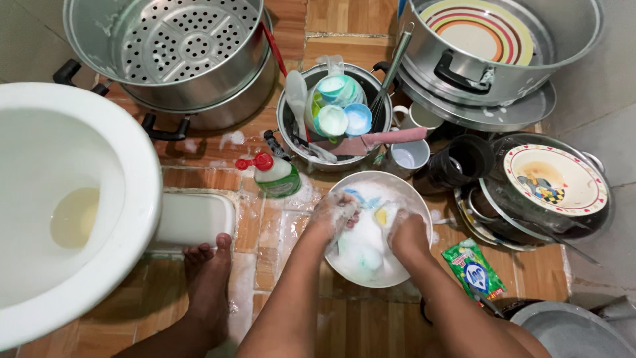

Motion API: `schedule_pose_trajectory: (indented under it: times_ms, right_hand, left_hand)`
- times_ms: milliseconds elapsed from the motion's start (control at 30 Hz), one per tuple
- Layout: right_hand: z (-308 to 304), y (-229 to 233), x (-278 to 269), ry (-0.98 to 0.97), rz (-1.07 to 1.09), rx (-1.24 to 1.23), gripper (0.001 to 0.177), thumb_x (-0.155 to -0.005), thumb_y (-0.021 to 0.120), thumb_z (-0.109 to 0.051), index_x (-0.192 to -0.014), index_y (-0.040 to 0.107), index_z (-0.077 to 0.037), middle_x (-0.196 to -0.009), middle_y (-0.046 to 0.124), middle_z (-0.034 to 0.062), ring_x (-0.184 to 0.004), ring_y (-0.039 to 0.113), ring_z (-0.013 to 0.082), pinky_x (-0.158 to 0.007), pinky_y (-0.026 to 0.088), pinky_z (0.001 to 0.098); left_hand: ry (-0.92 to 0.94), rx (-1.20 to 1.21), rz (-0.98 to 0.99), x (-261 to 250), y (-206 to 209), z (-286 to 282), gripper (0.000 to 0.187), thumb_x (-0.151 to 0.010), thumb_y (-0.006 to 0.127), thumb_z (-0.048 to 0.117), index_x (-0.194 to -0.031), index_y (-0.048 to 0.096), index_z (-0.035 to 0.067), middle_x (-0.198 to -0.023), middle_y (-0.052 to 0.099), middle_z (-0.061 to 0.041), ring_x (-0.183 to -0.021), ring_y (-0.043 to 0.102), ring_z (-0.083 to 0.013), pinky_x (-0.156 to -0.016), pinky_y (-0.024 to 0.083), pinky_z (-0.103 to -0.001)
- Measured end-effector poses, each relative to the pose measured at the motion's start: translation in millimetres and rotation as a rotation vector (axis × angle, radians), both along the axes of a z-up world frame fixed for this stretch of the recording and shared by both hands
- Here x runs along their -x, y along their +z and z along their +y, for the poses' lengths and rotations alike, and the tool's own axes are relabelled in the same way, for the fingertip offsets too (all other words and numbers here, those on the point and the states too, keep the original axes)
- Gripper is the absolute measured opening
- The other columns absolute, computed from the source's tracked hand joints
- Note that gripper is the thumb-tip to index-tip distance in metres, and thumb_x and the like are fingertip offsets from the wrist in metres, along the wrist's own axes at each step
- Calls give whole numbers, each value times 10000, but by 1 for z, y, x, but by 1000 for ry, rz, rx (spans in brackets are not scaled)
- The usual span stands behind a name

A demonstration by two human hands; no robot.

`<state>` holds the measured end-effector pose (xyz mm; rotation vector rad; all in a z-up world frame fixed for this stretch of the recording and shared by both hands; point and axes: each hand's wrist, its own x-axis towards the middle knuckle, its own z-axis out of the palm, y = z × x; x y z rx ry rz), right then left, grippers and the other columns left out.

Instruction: The person washes several dishes, cups, and a steamer tray by hand with a sponge in a soapy basin on the floor. They scrub each item individually before placing it into a separate container.

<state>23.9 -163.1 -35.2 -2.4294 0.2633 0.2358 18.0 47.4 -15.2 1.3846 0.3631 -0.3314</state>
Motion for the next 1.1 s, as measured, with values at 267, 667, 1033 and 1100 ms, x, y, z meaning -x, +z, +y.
schedule_pose_trajectory:
  times_ms: [267, 667, 1033, 1100]
  right_hand:
    - [1, 77, -7, 269, -292, -47, 220, -784, 762, -160, -946, 761, -11, -880, 747, 226, -804, 733, 389, -698, 572, 449]
    - [19, 109, -9, 225, -331, -186, 306, -819, 768, -201, -1062, 734, -19, -942, 775, 168, -854, 751, 276, -735, 567, 374]
    - [47, 109, 14, 517, -336, -282, 386, -868, 680, -170, -1221, 639, -19, -1292, 607, 202, -1135, 618, 372, -961, 497, 412]
    - [54, 115, 17, 515, -420, -115, 415, -815, 714, -164, -1197, 649, -16, -1278, 597, 240, -1111, 595, 434, -935, 480, 454]
  left_hand:
    - [-124, -158, -214, -3, 0, -3, 211, -786, 805, 135, -974, 752, 53, -900, 742, -29, -824, 689, -126, -778, 563, -281]
    - [90, -196, -265, -3, 64, -5, 230, -865, 772, 261, -968, 773, 56, -886, 763, -37, -813, 691, -116, -763, 561, -272]
    - [207, 575, 268, -1, 48, -22, 418, -1059, 543, 442, -1280, 655, 105, -985, 611, -105, -774, 553, -284, -622, 379, -381]
    - [257, 813, 197, -4, 41, -24, 340, -1036, 534, 351, -1233, 644, 97, -1024, 654, -99, -857, 620, -263, -708, 501, -375]
